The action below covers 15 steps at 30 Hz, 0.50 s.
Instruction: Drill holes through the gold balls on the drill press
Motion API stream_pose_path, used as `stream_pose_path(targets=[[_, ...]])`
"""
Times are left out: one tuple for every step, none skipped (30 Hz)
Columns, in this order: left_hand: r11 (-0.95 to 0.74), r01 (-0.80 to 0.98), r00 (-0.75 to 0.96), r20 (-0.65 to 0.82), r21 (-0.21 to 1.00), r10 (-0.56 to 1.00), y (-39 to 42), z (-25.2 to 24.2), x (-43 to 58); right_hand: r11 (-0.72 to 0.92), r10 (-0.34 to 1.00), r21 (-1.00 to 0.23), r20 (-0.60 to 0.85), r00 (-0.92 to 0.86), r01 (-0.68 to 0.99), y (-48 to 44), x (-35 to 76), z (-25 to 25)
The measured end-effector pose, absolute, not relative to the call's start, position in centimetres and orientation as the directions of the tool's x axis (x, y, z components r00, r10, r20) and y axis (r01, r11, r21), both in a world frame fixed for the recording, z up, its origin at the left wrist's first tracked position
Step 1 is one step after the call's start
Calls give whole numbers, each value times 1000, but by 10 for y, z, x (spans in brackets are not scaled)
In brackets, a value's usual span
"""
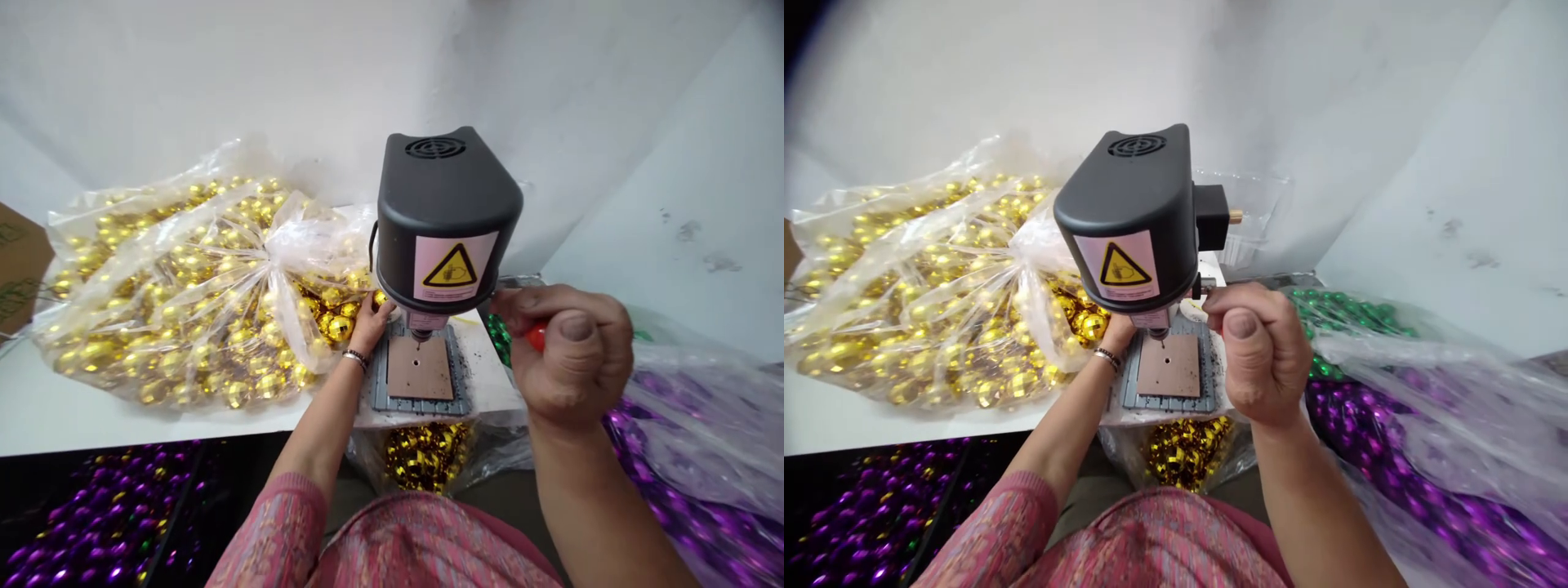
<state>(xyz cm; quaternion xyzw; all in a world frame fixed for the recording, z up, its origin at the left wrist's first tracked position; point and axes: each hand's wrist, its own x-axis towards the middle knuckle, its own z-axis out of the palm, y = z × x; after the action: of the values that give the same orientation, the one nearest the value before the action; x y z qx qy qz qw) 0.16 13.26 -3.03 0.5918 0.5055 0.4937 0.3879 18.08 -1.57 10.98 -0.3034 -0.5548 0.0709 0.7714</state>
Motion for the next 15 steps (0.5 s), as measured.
stream_pose_path(targets=[[-173,212,-6,179,962,984,128,-30,1,810,440,-540,817,373,230,-15,180,110],[-157,211,-16,164,965,986,122,-28,-1,810,435,-538,818,375,233,-15,180,110],[-141,211,-28,150,967,988,115,-26,-3,810,431,-536,818,380,237,-15,179,110],[-130,211,-44,142,969,989,107,-24,-5,808,426,-538,816,392,241,-15,178,110],[-124,209,-60,139,970,988,97,-20,-8,805,423,-542,810,407,243,-15,177,110],[-124,208,-75,142,970,987,87,-16,-10,801,421,-547,803,422,244,-14,176,110],[-128,205,-87,148,970,985,76,-11,-13,795,422,-555,796,433,245,-14,176,110],[-131,200,-105,154,971,983,64,-8,-16,791,424,-560,793,437,248,-14,175,110],[-127,192,-118,152,973,981,51,-5,-19,785,429,-565,791,436,253,-14,176,110],[-110,168,-125,131,980,983,39,-4,-22,780,435,-570,790,431,258,-14,176,110],[-81,130,-129,98,988,987,26,-4,-25,778,440,-571,793,422,263,-14,177,110],[-48,90,-124,59,995,991,15,-5,-28,779,442,-569,796,414,263,-13,177,110],[-14,60,-117,21,998,993,4,-8,-30,784,441,-564,801,405,261,-13,178,110],[15,34,-114,-11,999,993,-4,-11,-32,789,440,-558,805,398,257,-12,178,111],[37,15,-108,-35,999,993,-10,-14,-34,794,439,-553,809,391,253,-12,178,111]])
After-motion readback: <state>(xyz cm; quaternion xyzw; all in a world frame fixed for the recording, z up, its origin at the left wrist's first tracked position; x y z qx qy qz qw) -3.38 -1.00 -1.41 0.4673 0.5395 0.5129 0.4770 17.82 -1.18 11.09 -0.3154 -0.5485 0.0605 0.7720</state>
